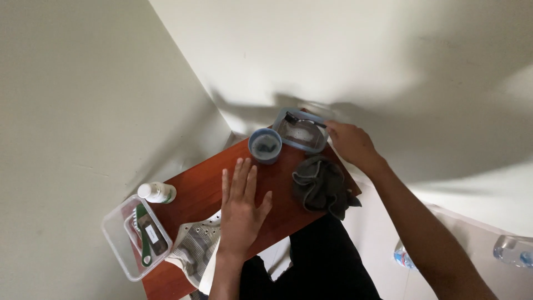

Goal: The person cleans a single white high-top sneaker placed on a small wooden table. They use a brush dipped in water to scrub the upper and sole, then wipe the shoe with a cloth. The person repeats brushing and wiping across different areas of the shoe throughout the clip.

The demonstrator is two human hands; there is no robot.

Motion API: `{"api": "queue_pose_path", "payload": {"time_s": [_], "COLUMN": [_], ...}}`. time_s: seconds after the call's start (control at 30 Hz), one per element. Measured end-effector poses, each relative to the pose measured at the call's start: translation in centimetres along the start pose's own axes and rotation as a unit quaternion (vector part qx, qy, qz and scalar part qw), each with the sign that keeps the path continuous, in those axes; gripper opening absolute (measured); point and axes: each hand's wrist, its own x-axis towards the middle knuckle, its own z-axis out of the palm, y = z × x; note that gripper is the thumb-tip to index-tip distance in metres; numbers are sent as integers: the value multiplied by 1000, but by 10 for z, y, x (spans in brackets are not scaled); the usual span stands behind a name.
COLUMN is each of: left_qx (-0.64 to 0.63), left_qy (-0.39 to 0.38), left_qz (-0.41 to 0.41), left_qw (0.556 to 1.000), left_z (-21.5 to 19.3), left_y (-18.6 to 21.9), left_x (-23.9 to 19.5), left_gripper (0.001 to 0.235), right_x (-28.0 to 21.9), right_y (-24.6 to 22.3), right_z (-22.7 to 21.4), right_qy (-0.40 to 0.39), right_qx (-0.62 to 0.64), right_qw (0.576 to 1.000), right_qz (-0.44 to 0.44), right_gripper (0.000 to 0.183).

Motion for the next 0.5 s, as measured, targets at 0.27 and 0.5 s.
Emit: {"api": "queue_pose_path", "payload": {"time_s": [0.27,0.5], "left_qx": [41,51], "left_qy": [-42,-43], "left_qz": [-45,-52], "left_qw": [997,996], "left_z": [4,-3], "left_y": [-22,-19], "left_x": [-39,-39], "left_gripper": [66,66], "right_x": [21,2], "right_y": [13,-4], "right_z": [44,9], "right_qy": [73,-31], "right_qx": [-236,-47], "right_qw": [957,998], "right_qz": [-154,-31], "right_gripper": [10,48]}}
